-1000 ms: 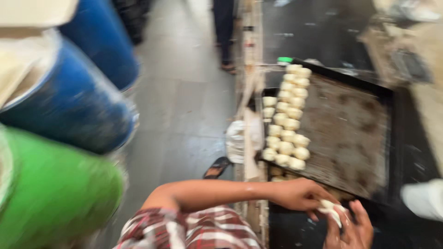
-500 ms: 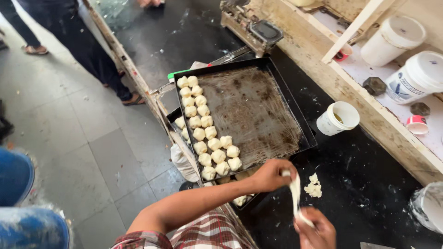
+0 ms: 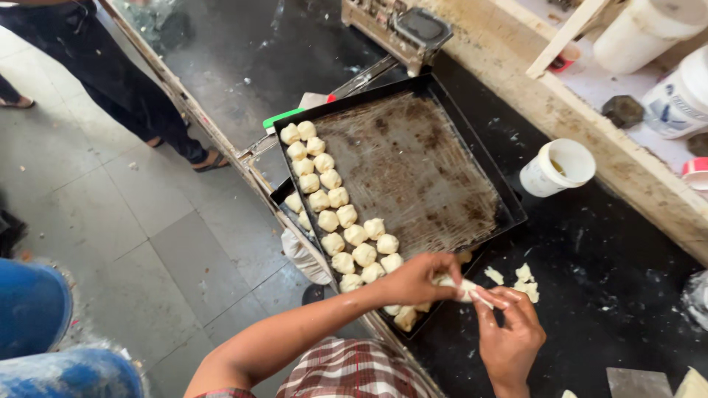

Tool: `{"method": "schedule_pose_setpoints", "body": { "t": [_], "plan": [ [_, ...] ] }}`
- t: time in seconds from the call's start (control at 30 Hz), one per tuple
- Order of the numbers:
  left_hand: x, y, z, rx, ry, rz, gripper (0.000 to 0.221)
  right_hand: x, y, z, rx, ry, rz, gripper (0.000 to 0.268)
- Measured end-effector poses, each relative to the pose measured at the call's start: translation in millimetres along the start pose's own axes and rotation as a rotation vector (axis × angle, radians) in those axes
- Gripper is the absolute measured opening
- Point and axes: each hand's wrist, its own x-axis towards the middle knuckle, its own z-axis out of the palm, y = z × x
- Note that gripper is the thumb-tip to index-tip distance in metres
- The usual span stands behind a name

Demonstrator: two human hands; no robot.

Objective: The person cuts sections of dough using a bench scraper, rolls the pieces into small balls by hand, and places them onto a large metal tray.

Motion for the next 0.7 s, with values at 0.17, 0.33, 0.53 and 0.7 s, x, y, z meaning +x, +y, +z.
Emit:
{"method": "schedule_pose_setpoints", "body": {
  "t": [0.17, 0.33, 0.53, 0.7],
  "plan": [
    [4, 13, -28, -0.657, 0.317, -0.408, 0.045, 34, -51, 38, -0.170, -0.080, -0.626, 0.036],
    [-26, 46, -58, -0.611, 0.156, -0.593, 0.048, 36, -36, 58, -0.045, -0.184, -0.529, 0.027],
    [-44, 58, -83, 0.053, -0.030, -0.116, 0.053, 84, -57, 71, 0.593, -0.602, 0.230, 0.060],
    [-20, 96, -118, 0.050, 0.041, -0.176, 0.071, 69, -109, 72, 0.235, -0.374, -0.377, 0.058]
  ]
}}
